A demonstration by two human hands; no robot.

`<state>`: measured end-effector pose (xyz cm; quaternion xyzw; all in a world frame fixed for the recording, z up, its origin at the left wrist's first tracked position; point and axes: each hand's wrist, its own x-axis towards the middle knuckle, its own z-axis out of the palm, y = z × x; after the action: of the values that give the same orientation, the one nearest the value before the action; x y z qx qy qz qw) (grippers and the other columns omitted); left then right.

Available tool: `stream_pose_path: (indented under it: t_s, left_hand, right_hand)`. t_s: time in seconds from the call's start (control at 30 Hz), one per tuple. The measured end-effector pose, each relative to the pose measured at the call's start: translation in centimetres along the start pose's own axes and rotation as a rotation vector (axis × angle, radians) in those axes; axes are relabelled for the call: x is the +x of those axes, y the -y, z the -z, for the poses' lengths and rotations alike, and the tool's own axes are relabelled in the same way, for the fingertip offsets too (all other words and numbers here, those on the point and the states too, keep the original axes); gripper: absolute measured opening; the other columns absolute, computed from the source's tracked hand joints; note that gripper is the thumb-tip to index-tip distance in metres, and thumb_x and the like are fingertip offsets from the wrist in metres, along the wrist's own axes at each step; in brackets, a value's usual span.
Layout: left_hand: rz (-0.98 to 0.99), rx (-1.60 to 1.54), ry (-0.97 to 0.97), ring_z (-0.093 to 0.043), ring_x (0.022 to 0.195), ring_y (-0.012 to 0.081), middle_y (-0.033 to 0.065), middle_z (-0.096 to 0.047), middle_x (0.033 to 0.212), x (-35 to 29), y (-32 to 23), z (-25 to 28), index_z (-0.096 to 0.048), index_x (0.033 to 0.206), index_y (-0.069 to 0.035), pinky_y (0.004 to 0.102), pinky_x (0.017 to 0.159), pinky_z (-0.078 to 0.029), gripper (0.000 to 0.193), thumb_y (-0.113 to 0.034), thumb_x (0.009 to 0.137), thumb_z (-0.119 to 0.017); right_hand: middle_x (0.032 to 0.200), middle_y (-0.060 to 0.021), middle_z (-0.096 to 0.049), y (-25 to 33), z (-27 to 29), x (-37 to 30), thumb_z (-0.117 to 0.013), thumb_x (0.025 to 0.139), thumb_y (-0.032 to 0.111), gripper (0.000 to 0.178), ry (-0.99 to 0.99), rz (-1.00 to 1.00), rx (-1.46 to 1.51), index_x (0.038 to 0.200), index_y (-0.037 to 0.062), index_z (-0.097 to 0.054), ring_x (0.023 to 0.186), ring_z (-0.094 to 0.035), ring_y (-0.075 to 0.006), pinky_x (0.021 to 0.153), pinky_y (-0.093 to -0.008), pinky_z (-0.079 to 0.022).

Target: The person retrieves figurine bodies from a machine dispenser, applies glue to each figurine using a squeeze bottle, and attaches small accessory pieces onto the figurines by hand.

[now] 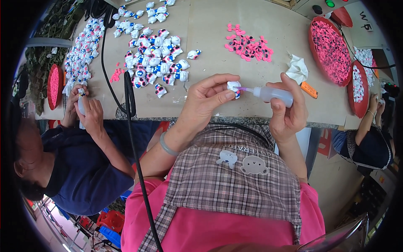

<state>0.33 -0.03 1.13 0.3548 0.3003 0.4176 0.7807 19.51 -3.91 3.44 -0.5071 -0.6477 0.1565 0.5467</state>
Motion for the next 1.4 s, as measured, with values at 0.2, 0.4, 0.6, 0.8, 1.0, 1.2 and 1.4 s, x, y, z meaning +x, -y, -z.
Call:
stream_pose_path:
  t_s: [0.2,0.4,0.6,0.8,1.0,1.2,1.4]
  left_hand:
    - [0.023,-0.069,0.030,-0.062,0.098,0.0165,0.0109,-0.064,0.107,-0.06,0.10,0.33,-0.054,0.123,0.003,0.0293,0.090,-0.049,0.036,-0.003,0.088,-0.061]
    - [0.040,-0.113,0.056,-0.062,0.104,0.0232,0.0137,-0.063,0.112,-0.11,-0.06,0.26,-0.052,0.125,0.003,0.0346,0.094,-0.048,0.037,-0.006,0.090,-0.059]
    - [0.041,-0.132,0.056,-0.062,0.102,0.0233,0.0136,-0.063,0.111,-0.08,-0.06,0.22,-0.051,0.125,0.003,0.0343,0.092,-0.049,0.036,-0.007,0.091,-0.058]
    - [0.060,-0.155,0.042,-0.063,0.100,0.0234,0.0133,-0.063,0.110,-0.05,-0.03,0.45,-0.052,0.123,0.003,0.0347,0.091,-0.049,0.034,-0.009,0.091,-0.058]
    - [0.043,-0.162,0.041,-0.062,0.103,0.0240,0.0143,-0.062,0.111,-0.10,0.02,0.60,-0.052,0.123,0.003,0.0355,0.093,-0.049,0.034,-0.009,0.092,-0.057]
    - [0.018,-0.152,0.021,-0.061,0.106,0.0257,0.0174,-0.061,0.116,0.08,0.09,0.48,-0.052,0.123,0.004,0.0383,0.095,-0.048,0.034,-0.008,0.092,-0.056]
    - [0.027,-0.162,0.034,-0.059,0.109,0.0258,0.0178,-0.060,0.117,0.08,-0.06,0.40,-0.051,0.125,0.004,0.0390,0.097,-0.048,0.035,-0.006,0.092,-0.055]
  right_hand:
    - [0.087,-0.0157,-0.065,-0.06,0.24,-0.06,-0.063,0.089,0.021,0.041,-0.014,0.016,-0.015,0.119,-0.0056,-0.053,0.075,-0.066,-0.0199,0.063,-0.0269,-0.051]
    - [0.091,-0.0169,-0.065,-0.08,0.37,-0.30,-0.063,0.089,0.022,0.042,-0.019,-0.005,-0.025,0.118,-0.0062,-0.053,0.076,-0.067,-0.0212,0.064,-0.0275,-0.052]
    - [0.093,-0.0167,-0.065,-0.14,0.50,-0.31,-0.063,0.090,0.022,0.041,-0.025,-0.008,-0.030,0.118,-0.0060,-0.053,0.076,-0.067,-0.0214,0.064,-0.0279,-0.052]
    - [0.093,-0.0167,-0.065,-0.30,0.53,-0.44,-0.063,0.089,0.022,0.041,-0.019,-0.008,-0.036,0.118,-0.0056,-0.053,0.077,-0.068,-0.0218,0.064,-0.0281,-0.052]
    - [0.093,-0.0166,-0.065,-0.36,0.67,-0.47,-0.063,0.089,0.021,0.040,-0.020,0.005,-0.046,0.117,-0.0054,-0.054,0.076,-0.068,-0.0220,0.063,-0.0281,-0.052]
    - [0.088,-0.0159,-0.065,-0.10,0.47,-0.33,-0.064,0.089,0.021,0.040,-0.004,-0.008,-0.037,0.118,-0.0050,-0.054,0.076,-0.067,-0.0208,0.064,-0.0276,-0.051]
    - [0.089,-0.0163,-0.066,-0.30,0.35,-0.20,-0.053,0.096,0.023,0.041,0.029,-0.003,-0.032,0.124,-0.0059,-0.048,0.066,-0.059,-0.0132,0.059,-0.0232,-0.048]
